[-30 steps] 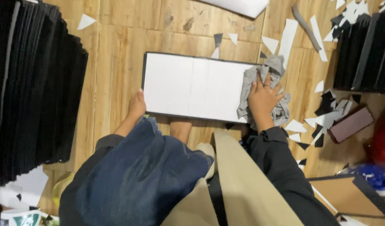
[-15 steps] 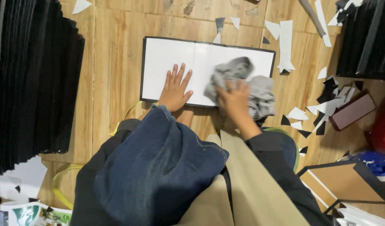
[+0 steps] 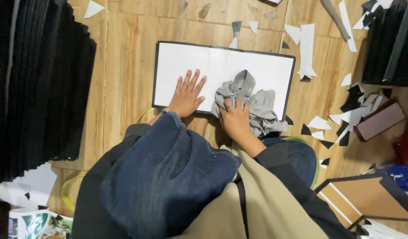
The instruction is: The person sits on a wooden floor and wipes the white pages of a photo album with a grey cloth. They flip through the pages, clean both sides, and handle the album repeatedly. The person also picks up and places down other albums and cardboard pieces during the process.
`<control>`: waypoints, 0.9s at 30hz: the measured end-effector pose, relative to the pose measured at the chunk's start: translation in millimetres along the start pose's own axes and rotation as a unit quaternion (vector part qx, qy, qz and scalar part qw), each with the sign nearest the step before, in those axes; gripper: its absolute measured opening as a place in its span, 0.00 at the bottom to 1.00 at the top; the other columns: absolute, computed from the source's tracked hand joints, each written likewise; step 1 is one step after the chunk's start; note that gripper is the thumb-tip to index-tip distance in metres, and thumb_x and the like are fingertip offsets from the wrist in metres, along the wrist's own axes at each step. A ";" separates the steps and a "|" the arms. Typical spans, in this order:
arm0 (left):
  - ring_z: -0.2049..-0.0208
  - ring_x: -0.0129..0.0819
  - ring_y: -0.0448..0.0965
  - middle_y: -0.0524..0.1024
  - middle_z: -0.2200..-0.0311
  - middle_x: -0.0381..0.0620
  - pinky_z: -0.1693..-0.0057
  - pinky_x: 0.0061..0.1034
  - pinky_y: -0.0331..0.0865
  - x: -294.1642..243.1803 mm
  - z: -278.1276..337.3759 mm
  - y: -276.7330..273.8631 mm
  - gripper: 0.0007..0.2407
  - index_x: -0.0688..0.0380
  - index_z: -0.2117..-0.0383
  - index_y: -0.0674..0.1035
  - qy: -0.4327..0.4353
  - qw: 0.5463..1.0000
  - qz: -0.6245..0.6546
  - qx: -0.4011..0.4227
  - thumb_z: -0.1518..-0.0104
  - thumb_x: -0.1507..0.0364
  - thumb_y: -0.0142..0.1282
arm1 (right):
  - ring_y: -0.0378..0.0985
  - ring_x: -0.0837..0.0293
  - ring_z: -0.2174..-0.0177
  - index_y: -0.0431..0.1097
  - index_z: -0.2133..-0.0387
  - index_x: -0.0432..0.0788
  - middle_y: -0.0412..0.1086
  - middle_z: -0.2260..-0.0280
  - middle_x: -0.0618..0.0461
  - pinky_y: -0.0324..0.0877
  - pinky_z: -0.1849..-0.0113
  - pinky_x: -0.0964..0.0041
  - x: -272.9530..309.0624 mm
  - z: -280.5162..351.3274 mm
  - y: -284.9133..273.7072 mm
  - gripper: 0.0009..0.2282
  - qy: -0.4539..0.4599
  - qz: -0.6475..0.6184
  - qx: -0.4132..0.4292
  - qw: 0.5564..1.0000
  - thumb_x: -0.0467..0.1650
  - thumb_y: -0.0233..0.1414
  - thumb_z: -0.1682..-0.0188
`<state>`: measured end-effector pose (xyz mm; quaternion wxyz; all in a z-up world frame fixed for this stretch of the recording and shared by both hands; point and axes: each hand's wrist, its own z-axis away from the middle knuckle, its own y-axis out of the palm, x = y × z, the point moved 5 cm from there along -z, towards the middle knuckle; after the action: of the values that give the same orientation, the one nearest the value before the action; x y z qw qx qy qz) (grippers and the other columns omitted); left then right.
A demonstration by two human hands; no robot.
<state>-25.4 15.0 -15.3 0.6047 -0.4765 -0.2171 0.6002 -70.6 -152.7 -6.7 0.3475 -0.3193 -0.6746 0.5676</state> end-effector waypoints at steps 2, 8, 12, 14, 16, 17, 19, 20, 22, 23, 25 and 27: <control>0.34 0.43 0.24 0.28 0.33 0.42 0.33 0.43 0.22 -1.0 1.5 -0.3 0.25 0.41 0.35 0.43 0.000 1.000 0.001 0.002 0.38 0.57 0.30 | 0.65 0.44 0.62 0.74 0.72 0.50 0.65 0.64 0.52 0.58 0.62 0.47 3.2 4.8 -2.8 0.08 0.002 -0.009 0.006 1.000 0.32 0.55 0.67; 0.34 0.42 0.23 0.27 0.34 0.43 0.34 0.43 0.21 0.0 2.2 -0.7 0.25 0.41 0.35 0.42 -0.002 1.000 -0.009 0.008 0.38 0.58 0.29 | 0.65 0.46 0.64 0.74 0.76 0.51 0.66 0.63 0.52 0.58 0.64 0.51 3.8 8.9 -15.3 0.05 -0.003 -0.055 0.084 0.995 0.32 0.53 0.66; 0.34 0.42 0.24 0.27 0.34 0.45 0.34 0.43 0.22 1.5 3.7 -2.3 0.25 0.45 0.35 0.41 -0.003 1.000 0.000 0.026 0.38 0.60 0.29 | 0.66 0.46 0.63 0.75 0.73 0.50 0.66 0.62 0.49 0.59 0.64 0.54 -13.5 0.6 -25.3 0.07 0.067 -0.163 0.062 0.982 0.33 0.53 0.64; 0.34 0.42 0.23 0.27 0.34 0.47 0.34 0.43 0.21 0.4 6.6 -5.1 0.26 0.47 0.35 0.40 -0.010 0.999 -0.001 0.032 0.38 0.59 0.29 | 0.66 0.45 0.62 0.74 0.66 0.50 0.65 0.61 0.47 0.59 0.64 0.54 -20.5 -15.3 -30.6 0.11 0.088 -0.150 0.023 0.985 0.32 0.52 0.63; 0.34 0.42 0.23 0.26 0.34 0.49 0.34 0.43 0.20 -0.8 11.4 -2.8 0.26 0.49 0.35 0.40 -0.021 0.999 0.002 0.041 0.38 0.59 0.29 | 0.65 0.44 0.62 0.72 0.59 0.49 0.64 0.60 0.45 0.59 0.64 0.55 -19.6 -25.5 -33.0 0.15 0.105 -0.139 -0.010 0.985 0.31 0.51 0.61; 0.34 0.42 0.23 0.26 0.34 0.49 0.34 0.43 0.19 -2.2 12.8 -1.6 0.27 0.49 0.35 0.39 -0.015 0.999 -0.004 0.045 0.38 0.58 0.31 | 0.65 0.44 0.64 0.73 0.61 0.47 0.63 0.61 0.44 0.59 0.66 0.56 -13.9 -30.4 -31.8 0.13 0.091 -0.097 -0.004 0.991 0.30 0.52 0.61; 0.34 0.43 0.23 0.25 0.34 0.49 0.35 0.44 0.18 3.4 12.8 -3.1 0.28 0.50 0.35 0.39 -0.015 0.999 -0.017 0.041 0.39 0.57 0.32 | 0.66 0.45 0.66 0.73 0.64 0.44 0.63 0.62 0.43 0.59 0.69 0.56 -8.7 -48.7 -25.4 0.11 0.070 -0.058 -0.008 0.996 0.30 0.52 0.61; 0.34 0.44 0.21 0.24 0.35 0.50 0.35 0.45 0.18 3.9 12.2 0.4 0.29 0.50 0.35 0.38 -0.002 0.998 -0.021 0.051 0.39 0.56 0.32 | 0.65 0.45 0.67 0.73 0.64 0.44 0.63 0.63 0.43 0.59 0.69 0.56 -11.8 -55.9 -20.8 0.11 0.074 -0.021 -0.011 0.997 0.31 0.51 0.60; 0.35 0.45 0.20 0.23 0.35 0.51 0.36 0.47 0.17 4.6 12.6 4.7 0.30 0.50 0.36 0.37 0.009 0.998 -0.024 0.065 0.39 0.55 0.33 | 0.65 0.44 0.67 0.72 0.63 0.44 0.62 0.63 0.43 0.59 0.70 0.55 -20.8 -76.6 -17.1 0.12 0.078 0.014 -0.011 0.997 0.31 0.49 0.60; 0.35 0.45 0.19 0.22 0.35 0.51 0.36 0.47 0.16 4.1 13.8 5.2 0.30 0.50 0.36 0.37 0.012 0.997 -0.025 0.069 0.40 0.55 0.33 | 0.65 0.43 0.66 0.71 0.61 0.43 0.63 0.63 0.43 0.60 0.70 0.53 -28.0 -89.8 -19.1 0.14 0.091 0.013 -0.020 0.996 0.31 0.47 0.60; 0.35 0.45 0.19 0.22 0.35 0.51 0.36 0.47 0.16 3.9 9.9 3.2 0.30 0.51 0.36 0.37 0.018 0.997 -0.031 0.066 0.40 0.55 0.33 | 0.65 0.43 0.65 0.70 0.58 0.42 0.63 0.63 0.43 0.60 0.70 0.51 -47.3 -114.6 -11.6 0.15 0.104 0.014 -0.036 0.994 0.31 0.46 0.59; 0.35 0.46 0.18 0.22 0.35 0.51 0.36 0.48 0.15 4.4 10.5 3.9 0.31 0.51 0.36 0.36 0.018 0.997 -0.024 0.076 0.40 0.55 0.34 | 0.63 0.44 0.63 0.69 0.56 0.46 0.62 0.61 0.46 0.58 0.70 0.54 -64.8 -132.4 9.5 0.15 0.114 0.034 -0.018 0.993 0.32 0.45 0.57</control>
<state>-35.4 21.7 -15.1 0.6572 -0.4341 -0.1711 0.5919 75.8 -132.7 -7.9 0.3973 -0.4109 -0.6292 0.5266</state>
